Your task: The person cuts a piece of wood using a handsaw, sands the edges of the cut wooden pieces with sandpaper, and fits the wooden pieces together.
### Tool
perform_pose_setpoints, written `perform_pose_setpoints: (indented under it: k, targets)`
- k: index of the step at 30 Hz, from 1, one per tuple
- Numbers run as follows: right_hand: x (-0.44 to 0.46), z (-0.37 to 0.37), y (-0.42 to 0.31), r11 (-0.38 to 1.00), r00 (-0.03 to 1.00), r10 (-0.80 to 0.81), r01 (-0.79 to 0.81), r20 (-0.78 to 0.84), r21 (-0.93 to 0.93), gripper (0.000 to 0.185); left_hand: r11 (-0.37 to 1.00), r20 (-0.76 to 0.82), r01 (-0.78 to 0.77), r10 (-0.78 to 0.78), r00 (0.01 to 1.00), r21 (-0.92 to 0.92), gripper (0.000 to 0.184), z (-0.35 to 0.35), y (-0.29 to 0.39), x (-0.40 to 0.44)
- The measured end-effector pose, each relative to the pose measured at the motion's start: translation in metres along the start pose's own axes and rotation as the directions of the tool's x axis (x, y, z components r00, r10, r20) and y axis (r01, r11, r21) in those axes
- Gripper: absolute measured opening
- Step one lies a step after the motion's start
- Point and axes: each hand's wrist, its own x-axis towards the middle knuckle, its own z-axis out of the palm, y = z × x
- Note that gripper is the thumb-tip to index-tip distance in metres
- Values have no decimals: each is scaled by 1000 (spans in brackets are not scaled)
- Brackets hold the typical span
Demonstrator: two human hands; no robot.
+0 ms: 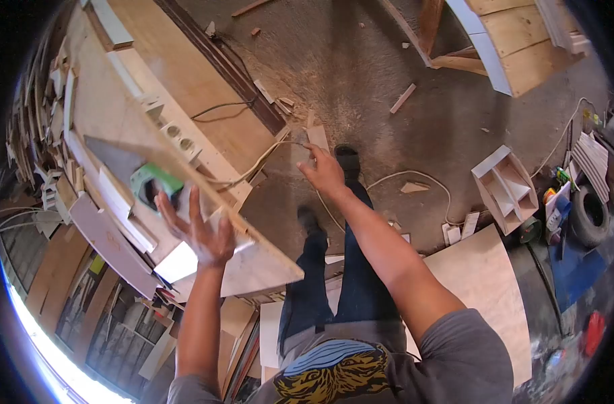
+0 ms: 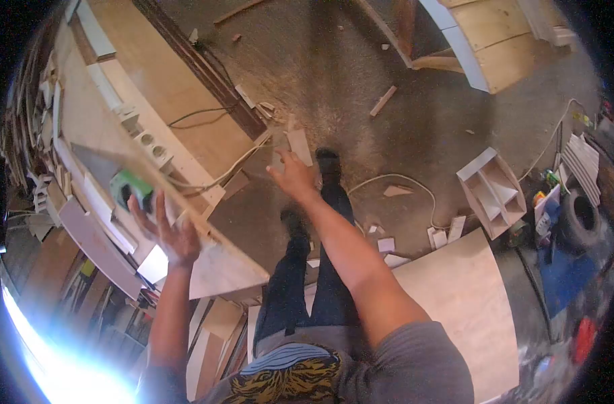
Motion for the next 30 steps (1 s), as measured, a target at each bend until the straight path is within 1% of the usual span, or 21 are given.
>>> perform_pose_setpoints:
  k: [1,2,3,5,7,9,10,12,14,17,20,24,27,28,30]
  targets:
    - [10,7,9,1000,1000,22,-22,16,5,60,1000,60,21,-22,998,15,70,-1,-2,0]
    - [23,14,20,999,998,43,-44,34,11,61,1000,85,-9,7,996,16,74,1,-7,-1]
    - [35,22,32,999,999,44,-44,29,-12,60,999,50,16,-14,999,-50,74,6,-11,-4]
    - [57,38,54,997,999,46,-45,19,-61,59,998,61,-27,30,998,-48,72,5,-13,-3]
    - [81,52,78,991,990,105,-97,93,-94,58,997,82,35,-30,996,-69,70,1,-12,-9]
    - [108,67,107,979,977,156,-133,145,-154,57,1000,95,29,-29,995,-3,70,-1,-17,-16]
    - [121,78,126,970,971,177,-144,161,-195,57,994,160,-28,11,987,105,70,-7,-22,-20]
    - [145,97,158,946,958,211,-151,194,-286,56,976,271,-104,48,961,193,70,-31,-44,-41]
    - [166,109,184,913,946,238,-140,221,-384,55,990,249,-49,16,968,129,72,-29,-33,-32]
    - [195,135,233,827,953,198,-35,232,-561,54,997,213,6,-22,977,78,73,-28,-24,-19]
    - [215,162,268,775,985,108,2,135,-632,60,995,210,11,-32,977,101,72,-32,-23,-9]
    - [236,176,289,773,953,230,-57,195,-632,62,992,227,15,-43,973,122,72,-35,-23,-1]
    - [233,190,298,758,968,202,-60,147,-650,64,992,232,20,-49,971,125,72,-35,-22,0]
    - [236,194,299,743,953,239,-57,185,-666,60,991,236,19,-50,971,130,71,-35,-23,1]
    - [234,195,300,724,969,173,-5,175,-690,55,992,233,16,-46,971,128,71,-34,-21,0]
